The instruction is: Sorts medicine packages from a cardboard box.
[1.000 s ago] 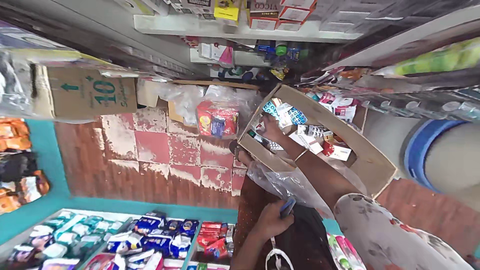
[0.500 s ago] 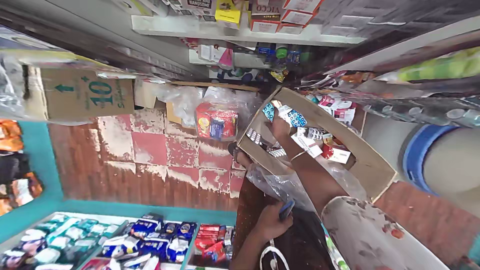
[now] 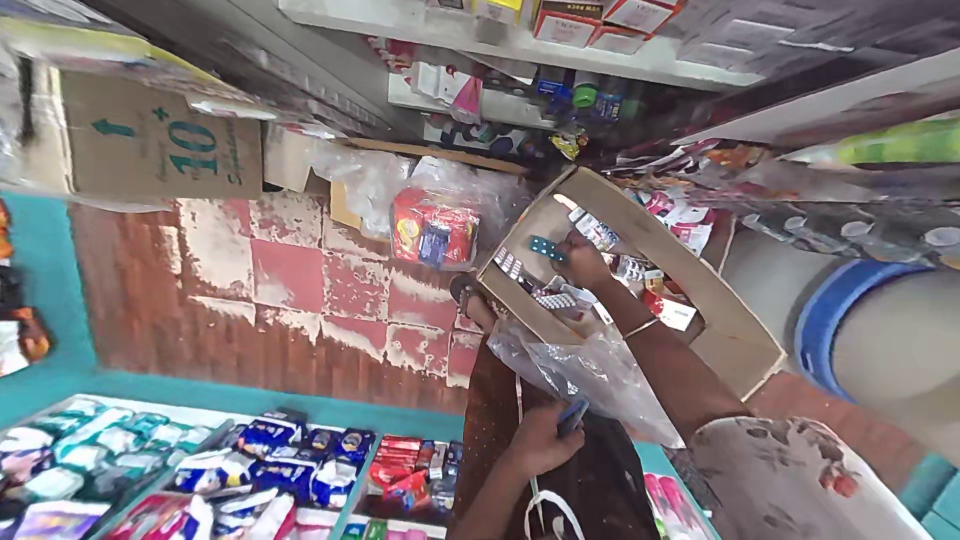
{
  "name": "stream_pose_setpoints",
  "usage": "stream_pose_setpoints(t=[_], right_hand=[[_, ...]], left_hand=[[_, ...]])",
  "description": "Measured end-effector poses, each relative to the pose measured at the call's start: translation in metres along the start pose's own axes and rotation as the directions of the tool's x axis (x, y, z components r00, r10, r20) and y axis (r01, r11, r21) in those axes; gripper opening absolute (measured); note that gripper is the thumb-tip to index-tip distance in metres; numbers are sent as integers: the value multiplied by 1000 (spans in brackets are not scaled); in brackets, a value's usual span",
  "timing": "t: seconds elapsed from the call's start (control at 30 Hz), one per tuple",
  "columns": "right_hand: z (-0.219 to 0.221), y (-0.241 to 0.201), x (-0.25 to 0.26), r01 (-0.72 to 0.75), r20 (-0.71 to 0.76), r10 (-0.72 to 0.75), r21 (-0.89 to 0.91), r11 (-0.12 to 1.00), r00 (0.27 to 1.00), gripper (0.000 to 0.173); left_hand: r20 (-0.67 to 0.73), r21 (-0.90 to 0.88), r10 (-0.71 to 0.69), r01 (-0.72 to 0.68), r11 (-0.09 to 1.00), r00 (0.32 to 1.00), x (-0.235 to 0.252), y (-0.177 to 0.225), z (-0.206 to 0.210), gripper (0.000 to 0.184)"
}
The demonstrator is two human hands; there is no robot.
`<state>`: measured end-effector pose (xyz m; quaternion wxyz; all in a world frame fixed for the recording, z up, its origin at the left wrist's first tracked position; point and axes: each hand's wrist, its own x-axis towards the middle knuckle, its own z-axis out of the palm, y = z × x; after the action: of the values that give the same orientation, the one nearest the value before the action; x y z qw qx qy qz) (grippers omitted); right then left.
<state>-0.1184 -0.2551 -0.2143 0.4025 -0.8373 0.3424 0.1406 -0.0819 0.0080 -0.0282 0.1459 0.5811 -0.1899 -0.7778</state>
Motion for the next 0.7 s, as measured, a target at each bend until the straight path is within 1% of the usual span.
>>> stream_pose_setpoints(t=[0.03, 0.07, 0.1, 0.17, 0.23, 0.3, 0.33, 0.43, 0.5, 0.53, 0.6, 0.63, 0.67, 0.7], right_hand=[[2, 2, 2, 39, -41, -39, 5, 999, 998, 36], [2, 3, 4, 56, -113, -56, -7, 998, 992, 42], [1, 2, 7, 36, -176, -42, -38, 999, 984, 48], [0, -1, 22, -86, -248, 56, -112, 990, 967, 60], [0, -8, 36, -243, -214, 213, -126, 962, 953, 70], [2, -18, 39, -316, -133, 299, -130, 940, 945, 75], [6, -25, 38, -313, -106, 301, -133, 940, 948, 74], [22, -39, 18, -223, -41, 220, -99, 970, 975, 54], [26, -43, 1, -164, -5, 164, -76, 984, 986, 45], [27, -41, -6, -140, -39, 138, -57, 989, 990, 42], [26, -33, -13, -141, -182, 139, 4, 990, 973, 40], [24, -25, -12, -171, -250, 171, 22, 985, 953, 45], [20, -17, -9, -226, -268, 226, 30, 974, 937, 57], [14, -9, -6, -294, -233, 291, 22, 956, 928, 73]], left_hand=[[2, 2, 0, 0, 1000, 1000, 1, 0, 1, 36], [3, 7, 0, 0, 1000, 1000, 1, -1, 2, 36], [7, 18, -3, 3, 1000, 1000, 2, -1, 2, 37], [27, 41, -25, 24, 999, 999, 2, -2, 0, 40], [20, 46, -32, 31, 998, 999, 2, -6, 0, 42], [11, 34, -32, 32, 999, 999, 1, -9, 2, 42], [5, 23, -30, 29, 999, 1000, -1, -9, 2, 42], [-18, -12, 0, -1, 1000, 1000, -6, -9, 4, 40], [-24, -10, 11, -11, 1000, 1000, -8, -8, 4, 39], [-20, 0, 10, -10, 1000, 1000, -9, -8, 4, 39], [-12, 21, -1, 1, 1000, 1000, -8, -9, 1, 39], [-16, 26, 1, 0, 1000, 1000, -8, -10, 1, 38], [-19, 28, 7, -6, 1000, 1000, -7, -12, 0, 38], [-19, 27, 15, -14, 1000, 1000, -7, -13, 0, 37]])
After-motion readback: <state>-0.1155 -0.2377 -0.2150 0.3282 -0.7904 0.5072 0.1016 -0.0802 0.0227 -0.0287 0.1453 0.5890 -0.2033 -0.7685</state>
